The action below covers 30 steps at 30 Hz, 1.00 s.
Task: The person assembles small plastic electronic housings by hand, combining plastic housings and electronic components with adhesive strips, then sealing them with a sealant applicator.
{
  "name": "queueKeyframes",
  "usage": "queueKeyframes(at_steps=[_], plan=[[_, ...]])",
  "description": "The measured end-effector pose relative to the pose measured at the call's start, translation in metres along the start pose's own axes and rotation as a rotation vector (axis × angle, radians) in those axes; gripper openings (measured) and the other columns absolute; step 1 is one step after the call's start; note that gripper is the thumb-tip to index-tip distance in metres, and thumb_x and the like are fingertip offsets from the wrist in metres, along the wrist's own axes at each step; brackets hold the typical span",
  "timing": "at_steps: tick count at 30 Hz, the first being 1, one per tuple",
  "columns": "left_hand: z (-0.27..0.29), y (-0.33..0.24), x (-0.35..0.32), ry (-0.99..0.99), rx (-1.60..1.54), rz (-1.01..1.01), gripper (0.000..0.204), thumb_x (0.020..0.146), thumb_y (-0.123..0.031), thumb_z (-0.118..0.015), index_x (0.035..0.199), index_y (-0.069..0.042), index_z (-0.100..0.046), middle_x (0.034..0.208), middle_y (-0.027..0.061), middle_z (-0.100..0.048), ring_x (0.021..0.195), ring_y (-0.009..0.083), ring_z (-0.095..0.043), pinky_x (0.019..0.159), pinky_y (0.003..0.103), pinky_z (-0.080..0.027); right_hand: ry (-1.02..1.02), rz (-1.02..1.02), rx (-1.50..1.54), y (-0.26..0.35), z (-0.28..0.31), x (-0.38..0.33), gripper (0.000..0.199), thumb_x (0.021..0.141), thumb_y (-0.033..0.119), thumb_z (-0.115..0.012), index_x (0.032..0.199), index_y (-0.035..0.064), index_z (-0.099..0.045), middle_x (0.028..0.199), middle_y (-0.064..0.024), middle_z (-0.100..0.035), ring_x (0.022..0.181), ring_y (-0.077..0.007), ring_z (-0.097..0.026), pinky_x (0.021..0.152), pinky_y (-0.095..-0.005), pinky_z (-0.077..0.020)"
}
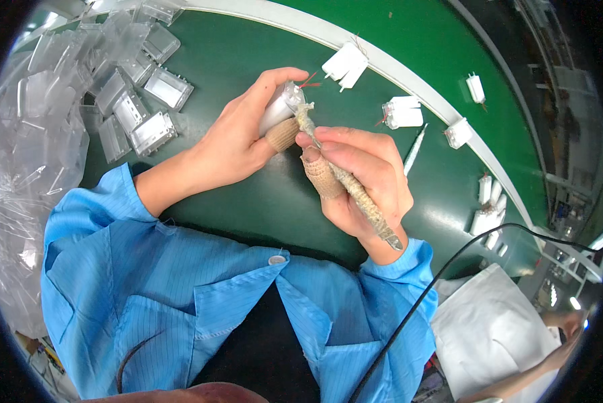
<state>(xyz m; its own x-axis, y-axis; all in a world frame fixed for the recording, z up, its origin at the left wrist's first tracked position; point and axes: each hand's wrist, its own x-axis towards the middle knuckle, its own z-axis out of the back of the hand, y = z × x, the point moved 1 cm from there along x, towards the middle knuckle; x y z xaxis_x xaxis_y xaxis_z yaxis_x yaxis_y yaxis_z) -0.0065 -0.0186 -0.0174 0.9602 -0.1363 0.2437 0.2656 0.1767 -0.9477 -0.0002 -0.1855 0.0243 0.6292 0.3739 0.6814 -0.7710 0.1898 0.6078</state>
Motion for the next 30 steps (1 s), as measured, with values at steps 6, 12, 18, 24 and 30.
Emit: queueKeyframes(at_steps=[6,12,18,24,30], plan=[[0.000,0.001,0.002,-0.017,0.037,-0.006,0.051,0.084,-0.005,-0.060,0.129,-0.009,-0.037,0.118,0.0160,-0.055,0.102,0.0335,-0.057,0.086,0.038,-0.046,-0.003,-0.027,-0.028,-0.005,0.000,0.001,0.031,0.071,-0.006,-0.075,0.094,-0.0012,-0.055,0.090,-0.0170,-0.063,0.077,-0.0226,-0.067,0.065,-0.0291,-0.0571],[-0.002,-0.001,-0.004,-0.046,0.107,-0.001,0.058,0.083,-0.006,-0.062,0.133,-0.008,-0.034,0.114,0.0185,-0.054,0.100,0.0349,-0.057,0.084,0.038,-0.046,0.045,0.087,-0.188,0.005,-0.007,0.001,0.028,0.070,-0.006,-0.075,0.092,-0.0005,-0.058,0.091,-0.0169,-0.063,0.078,-0.0237,-0.067,0.065,-0.0299,-0.0570],[-0.002,0.000,-0.006,-0.078,0.185,-0.001,0.060,0.081,-0.008,-0.064,0.132,-0.001,-0.033,0.117,0.0238,-0.050,0.101,0.0409,-0.054,0.084,0.042,-0.047,0.104,0.277,-0.301,0.002,-0.009,0.000,0.034,0.064,0.000,-0.077,0.095,-0.0018,-0.064,0.090,-0.0162,-0.062,0.079,-0.0296,-0.067,0.066,-0.0325,-0.0571],[-0.007,-0.004,-0.011,-0.070,0.224,-0.095,0.068,0.073,-0.001,-0.067,0.133,-0.002,-0.034,0.114,0.0211,-0.051,0.101,0.0394,-0.054,0.084,0.041,-0.048,0.145,0.206,-0.393,-0.010,-0.016,0.004,0.028,0.065,0.001,-0.074,0.092,-0.0004,-0.066,0.099,-0.0192,-0.063,0.089,-0.0334,-0.066,0.073,-0.0335,-0.0565],[-0.010,-0.001,-0.012,-0.069,0.245,-0.147,0.068,0.073,0.000,-0.066,0.132,0.000,-0.034,0.110,0.0203,-0.051,0.098,0.0392,-0.054,0.080,0.042,-0.049,0.135,0.173,-0.313,-0.018,-0.016,0.001,0.025,0.069,-0.002,-0.072,0.093,-0.0017,-0.066,0.099,-0.0207,-0.065,0.090,-0.0332,-0.066,0.077,-0.0341,-0.0557]])
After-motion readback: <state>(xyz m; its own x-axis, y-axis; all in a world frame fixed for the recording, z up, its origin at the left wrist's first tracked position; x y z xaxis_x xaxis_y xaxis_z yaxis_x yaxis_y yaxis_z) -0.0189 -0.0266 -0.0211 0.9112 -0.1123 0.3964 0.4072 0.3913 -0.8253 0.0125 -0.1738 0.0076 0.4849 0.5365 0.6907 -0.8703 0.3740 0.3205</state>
